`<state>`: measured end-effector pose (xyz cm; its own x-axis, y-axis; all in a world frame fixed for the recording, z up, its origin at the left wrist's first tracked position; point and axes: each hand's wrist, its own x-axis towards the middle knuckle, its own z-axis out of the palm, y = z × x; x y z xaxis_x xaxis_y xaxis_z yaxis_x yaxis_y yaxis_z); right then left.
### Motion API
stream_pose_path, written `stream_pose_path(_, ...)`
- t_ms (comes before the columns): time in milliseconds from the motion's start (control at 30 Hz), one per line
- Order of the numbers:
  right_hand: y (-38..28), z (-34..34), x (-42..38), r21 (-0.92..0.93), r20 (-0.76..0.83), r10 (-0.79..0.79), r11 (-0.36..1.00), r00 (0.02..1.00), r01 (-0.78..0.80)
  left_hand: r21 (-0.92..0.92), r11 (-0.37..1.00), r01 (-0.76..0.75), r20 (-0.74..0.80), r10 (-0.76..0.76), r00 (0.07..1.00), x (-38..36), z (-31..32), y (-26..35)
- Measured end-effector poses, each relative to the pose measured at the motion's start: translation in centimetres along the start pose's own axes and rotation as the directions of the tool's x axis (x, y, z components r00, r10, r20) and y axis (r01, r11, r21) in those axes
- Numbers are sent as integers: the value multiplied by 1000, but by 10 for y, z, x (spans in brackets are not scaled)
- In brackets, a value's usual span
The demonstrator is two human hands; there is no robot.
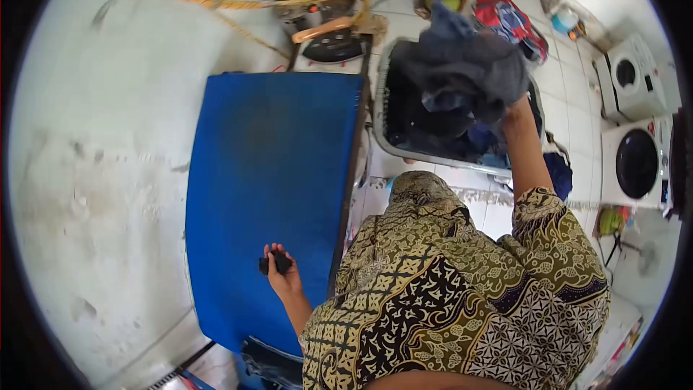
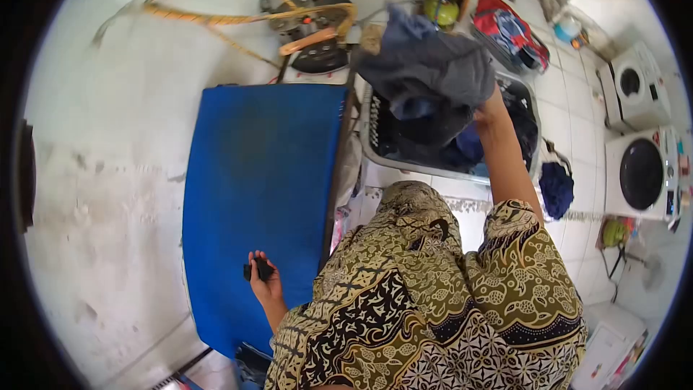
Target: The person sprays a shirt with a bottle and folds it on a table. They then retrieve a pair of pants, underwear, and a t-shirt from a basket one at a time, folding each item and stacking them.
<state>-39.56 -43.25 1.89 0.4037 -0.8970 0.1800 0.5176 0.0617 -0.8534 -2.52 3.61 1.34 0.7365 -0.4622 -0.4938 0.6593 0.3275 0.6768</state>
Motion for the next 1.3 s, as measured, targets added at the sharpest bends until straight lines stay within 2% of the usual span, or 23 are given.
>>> stream_pose_path(33,-24,47,14,3,37,-6,1000,999,6,-28,999,-25,-3,25,1000,-5,-10,-1)
stream_pose_path(67,-53,97,28,-662,223,-376,618,899,423,-67,996,-57,-21,56,998,-10,-20,-3)
stream_pose_path(100,-70,139,36,-811,577,-472,-240,666,533,-100,991,-84,-28,81,996,-8,-26,-15)
stream_pose_path(133,-67,177,50,-793,600,-473,-241,646,560,-125,987,-104,-37,100,994,-10,-30,-18)
stream_pose_path(167,-60,212,64,-662,546,-514,220,662,716,-143,981,-128,-34,124,992,-11,-33,-20)
stream_pose_path(200,-53,237,77,-352,502,-507,620,700,701,-166,974,-152,-39,148,988,-13,-35,-23)
stream_pose_path(333,-18,294,112,-348,633,-397,620,664,703,-188,956,-224,-14,225,974,-10,-37,-29)
stream_pose_path(400,-1,339,127,-348,702,-321,623,635,700,-158,951,-266,-102,252,962,-20,-25,-26)
stream_pose_path(567,14,432,131,-422,829,-125,498,545,758,-228,904,-361,-82,352,933,-12,-18,-35)
stream_pose_path(667,30,493,100,-432,883,17,423,469,797,-117,887,-447,-262,406,875,-14,-43,-35)
stream_pose_path(700,53,484,99,-424,902,131,456,412,783,-99,884,-457,-237,425,874,-16,-49,-32)
stream_pose_path(733,56,474,78,-484,875,210,343,437,805,-174,881,-440,-177,411,894,-21,-50,-27)
stream_pose_path(767,104,464,95,-405,914,189,354,359,843,-246,878,-411,-109,397,911,-25,-48,-20)
stream_pose_path(800,91,444,85,-542,820,392,299,417,785,-261,897,-358,-17,366,930,-9,-33,-21)
stream_pose_path(833,105,437,79,-544,829,390,397,401,739,-273,892,-361,-34,366,930,-9,-31,-15)
stream_pose_path(900,96,442,53,-642,760,451,407,468,649,-281,909,-308,20,326,945,-9,-29,-2)
stream_pose_path(967,97,445,43,-597,799,407,444,443,669,-324,896,-303,43,334,942,-2,-35,18)
stream_pose_path(1033,99,433,49,-649,755,407,581,515,492,-383,875,-296,48,339,940,29,-42,41)
stream_pose_path(1133,92,443,36,-653,730,491,707,475,271,-465,771,-435,-21,482,876,64,-79,103)
stream_pose_path(1167,89,447,31,-639,722,519,753,459,154,-432,736,-521,-57,554,830,76,-92,122)
stream_pose_path(1233,80,460,18,-619,743,534,777,404,112,-274,733,-622,-303,549,779,96,-119,148)
stream_pose_path(1267,73,445,21,-594,775,526,796,350,118,-278,737,-616,-290,547,785,99,-100,138)
stream_pose_path(1300,72,449,18,-571,803,522,813,287,117,166,826,-539,-491,543,681,93,-89,143)
